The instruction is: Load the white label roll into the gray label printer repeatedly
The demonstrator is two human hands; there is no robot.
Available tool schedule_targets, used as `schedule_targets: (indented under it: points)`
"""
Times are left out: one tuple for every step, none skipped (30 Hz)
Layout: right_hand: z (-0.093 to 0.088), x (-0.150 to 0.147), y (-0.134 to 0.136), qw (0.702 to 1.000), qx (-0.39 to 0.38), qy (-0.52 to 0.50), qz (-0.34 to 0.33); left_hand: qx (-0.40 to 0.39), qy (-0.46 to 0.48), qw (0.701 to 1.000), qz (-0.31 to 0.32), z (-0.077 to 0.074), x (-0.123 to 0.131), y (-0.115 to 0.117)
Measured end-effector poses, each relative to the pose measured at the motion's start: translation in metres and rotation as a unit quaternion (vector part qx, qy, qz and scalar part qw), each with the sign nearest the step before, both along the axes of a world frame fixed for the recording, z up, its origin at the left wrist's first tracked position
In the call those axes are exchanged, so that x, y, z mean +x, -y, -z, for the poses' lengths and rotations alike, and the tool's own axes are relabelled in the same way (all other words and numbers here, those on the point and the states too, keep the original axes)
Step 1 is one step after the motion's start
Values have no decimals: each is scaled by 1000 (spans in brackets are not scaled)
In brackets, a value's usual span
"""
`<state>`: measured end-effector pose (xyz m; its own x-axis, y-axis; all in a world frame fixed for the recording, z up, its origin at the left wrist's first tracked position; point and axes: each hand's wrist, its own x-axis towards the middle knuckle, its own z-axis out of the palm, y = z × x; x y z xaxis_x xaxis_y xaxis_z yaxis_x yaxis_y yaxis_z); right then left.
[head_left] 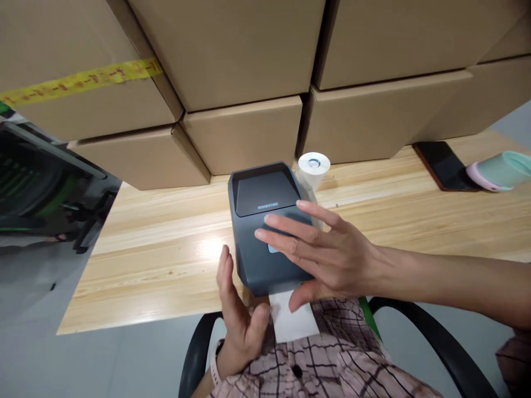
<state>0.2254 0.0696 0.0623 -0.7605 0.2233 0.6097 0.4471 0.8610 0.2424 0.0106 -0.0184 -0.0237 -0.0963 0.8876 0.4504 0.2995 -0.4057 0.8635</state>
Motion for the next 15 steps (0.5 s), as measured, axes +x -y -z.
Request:
schedule_targets:
  points:
    - [-4, -2, 3, 999, 19, 28, 5, -43, 0, 999, 30, 0, 1, 0]
    - [-9, -5, 6, 997, 34, 62, 8, -78, 5, 996, 52, 0, 2, 0]
    - [-13, -7, 8, 994, 45, 97, 8, -99, 12, 993, 65, -1, 3, 0]
    - [-16, -9, 9, 990, 52, 128, 6, -104, 19, 992, 70, -1, 3, 0]
    - [-18, -10, 9, 988, 54, 146, 2, -102, 24, 992, 73, -2, 4, -1]
    - [-17, -11, 9, 987, 47, 154, 0, -100, 32, 992, 75, -2, 4, -1]
    - [-15, -10, 9, 988, 29, 150, 1, -104, 41, 991, 78, -3, 5, -2]
    - [-9, -8, 8, 992, 0, 125, 1, -113, 53, 989, 84, -3, 5, -2]
    - [-2, -5, 8, 995, -44, 89, 5, -123, 68, 986, 90, -3, 5, -2]
    - [7, 0, 9, 994, -98, 49, 11, -133, 84, 983, 95, -3, 5, -1]
    - [17, 5, 11, 988, -155, 3, 20, -143, 99, 980, 97, -3, 6, 0]
    - [27, 11, 14, 977, -208, -42, 33, -151, 111, 977, 98, -2, 6, 1]
    - [37, 16, 17, 963, -250, -85, 49, -161, 118, 975, 99, -1, 6, 3]
    - [45, 21, 22, 949, -284, -119, 66, -167, 119, 974, 96, -1, 6, 3]
    - [51, 25, 26, 937, -308, -141, 80, -166, 116, 975, 92, 0, 6, 4]
